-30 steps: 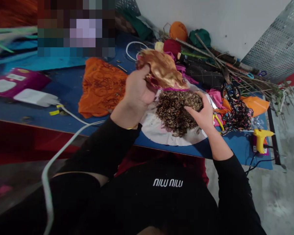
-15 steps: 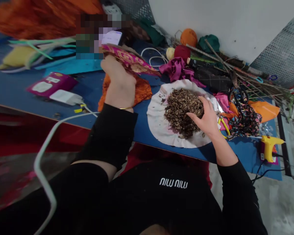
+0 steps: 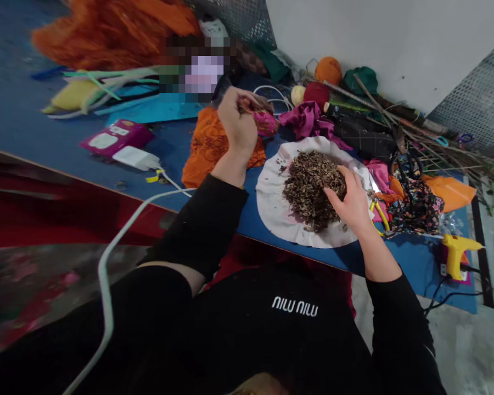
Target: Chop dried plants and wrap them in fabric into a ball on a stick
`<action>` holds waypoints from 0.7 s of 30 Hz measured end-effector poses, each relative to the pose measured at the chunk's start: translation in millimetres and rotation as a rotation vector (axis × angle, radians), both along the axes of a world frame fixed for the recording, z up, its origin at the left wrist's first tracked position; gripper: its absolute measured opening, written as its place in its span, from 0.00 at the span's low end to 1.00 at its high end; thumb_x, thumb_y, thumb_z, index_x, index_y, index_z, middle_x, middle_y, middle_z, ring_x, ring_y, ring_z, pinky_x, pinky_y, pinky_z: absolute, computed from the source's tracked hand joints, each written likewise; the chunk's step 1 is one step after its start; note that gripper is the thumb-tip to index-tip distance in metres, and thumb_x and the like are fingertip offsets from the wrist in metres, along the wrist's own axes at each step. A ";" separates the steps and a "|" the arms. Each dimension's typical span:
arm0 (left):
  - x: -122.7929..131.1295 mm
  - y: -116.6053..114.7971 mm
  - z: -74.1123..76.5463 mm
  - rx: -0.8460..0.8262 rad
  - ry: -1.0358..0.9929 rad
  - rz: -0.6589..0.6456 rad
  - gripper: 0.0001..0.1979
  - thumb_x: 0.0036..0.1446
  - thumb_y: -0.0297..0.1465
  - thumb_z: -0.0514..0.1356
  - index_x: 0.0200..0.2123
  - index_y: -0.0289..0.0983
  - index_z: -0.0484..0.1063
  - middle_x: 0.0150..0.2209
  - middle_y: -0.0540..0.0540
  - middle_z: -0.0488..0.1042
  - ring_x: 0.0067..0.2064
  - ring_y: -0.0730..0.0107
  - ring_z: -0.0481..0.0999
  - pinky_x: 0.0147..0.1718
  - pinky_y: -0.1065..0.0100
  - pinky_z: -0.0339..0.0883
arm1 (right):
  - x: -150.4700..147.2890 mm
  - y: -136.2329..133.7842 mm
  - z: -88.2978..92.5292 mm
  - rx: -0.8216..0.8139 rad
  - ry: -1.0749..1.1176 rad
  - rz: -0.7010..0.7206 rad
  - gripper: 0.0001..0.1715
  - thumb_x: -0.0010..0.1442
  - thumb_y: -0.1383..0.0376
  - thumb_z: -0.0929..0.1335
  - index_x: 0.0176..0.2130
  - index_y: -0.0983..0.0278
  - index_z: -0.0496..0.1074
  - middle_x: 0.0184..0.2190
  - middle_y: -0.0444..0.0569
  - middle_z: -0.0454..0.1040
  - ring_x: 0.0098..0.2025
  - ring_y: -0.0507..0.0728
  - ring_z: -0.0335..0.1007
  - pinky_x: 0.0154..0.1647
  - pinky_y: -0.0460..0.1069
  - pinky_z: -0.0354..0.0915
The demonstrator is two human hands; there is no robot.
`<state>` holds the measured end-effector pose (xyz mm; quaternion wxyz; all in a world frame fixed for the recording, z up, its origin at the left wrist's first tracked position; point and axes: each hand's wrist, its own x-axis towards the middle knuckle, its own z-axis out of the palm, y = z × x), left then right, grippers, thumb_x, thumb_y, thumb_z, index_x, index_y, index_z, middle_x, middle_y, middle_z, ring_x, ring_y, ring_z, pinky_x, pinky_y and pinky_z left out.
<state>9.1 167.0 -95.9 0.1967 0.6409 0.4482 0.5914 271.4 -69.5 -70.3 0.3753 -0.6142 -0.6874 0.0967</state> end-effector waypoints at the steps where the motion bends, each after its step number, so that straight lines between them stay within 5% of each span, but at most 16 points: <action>1: 3.1 -3.3 1.3 -0.012 0.037 0.010 0.04 0.62 0.28 0.55 0.37 0.43 0.69 0.45 0.43 0.76 0.55 0.52 0.78 0.60 0.49 0.69 | 0.1 0.3 0.2 -0.007 0.002 0.002 0.32 0.63 0.51 0.71 0.63 0.59 0.68 0.60 0.58 0.75 0.63 0.68 0.71 0.67 0.68 0.66; 7: 2.3 7.9 -7.4 -0.185 0.305 0.021 0.03 0.59 0.33 0.60 0.33 0.42 0.73 0.49 0.41 0.79 0.60 0.47 0.74 0.61 0.48 0.66 | 0.2 2.7 1.6 -0.036 0.042 0.030 0.31 0.62 0.52 0.73 0.61 0.58 0.71 0.59 0.57 0.77 0.62 0.68 0.72 0.66 0.68 0.67; 10: 4.1 0.3 -3.8 -0.166 0.433 0.014 0.08 0.55 0.34 0.65 0.39 0.41 0.77 0.55 0.42 0.79 0.65 0.45 0.70 0.67 0.43 0.59 | 0.4 3.9 1.0 -0.055 0.076 0.016 0.34 0.59 0.52 0.75 0.61 0.58 0.71 0.60 0.56 0.76 0.62 0.68 0.72 0.67 0.68 0.66; 13: 21.6 -39.7 14.1 -0.066 0.392 -0.036 0.15 0.56 0.34 0.66 0.48 0.43 0.79 0.61 0.44 0.77 0.67 0.47 0.69 0.68 0.46 0.60 | 1.3 5.2 -1.4 -0.068 0.115 -0.008 0.39 0.55 0.52 0.77 0.62 0.57 0.71 0.62 0.56 0.75 0.65 0.69 0.70 0.69 0.69 0.63; 18: 67.8 -130.8 43.8 -0.321 0.394 -0.568 0.14 0.63 0.42 0.63 0.42 0.39 0.82 0.43 0.44 0.84 0.48 0.55 0.83 0.53 0.56 0.74 | 3.0 7.9 -6.1 -0.050 0.150 -0.024 0.45 0.52 0.50 0.79 0.64 0.57 0.69 0.62 0.56 0.76 0.64 0.69 0.71 0.69 0.69 0.64; 21: 82.0 -152.2 46.8 -0.399 0.375 -0.653 0.17 0.58 0.42 0.68 0.45 0.38 0.81 0.44 0.44 0.85 0.50 0.54 0.83 0.53 0.58 0.75 | 3.0 9.2 -6.5 -0.009 0.155 -0.008 0.43 0.55 0.46 0.77 0.64 0.57 0.69 0.60 0.55 0.77 0.63 0.67 0.73 0.68 0.69 0.66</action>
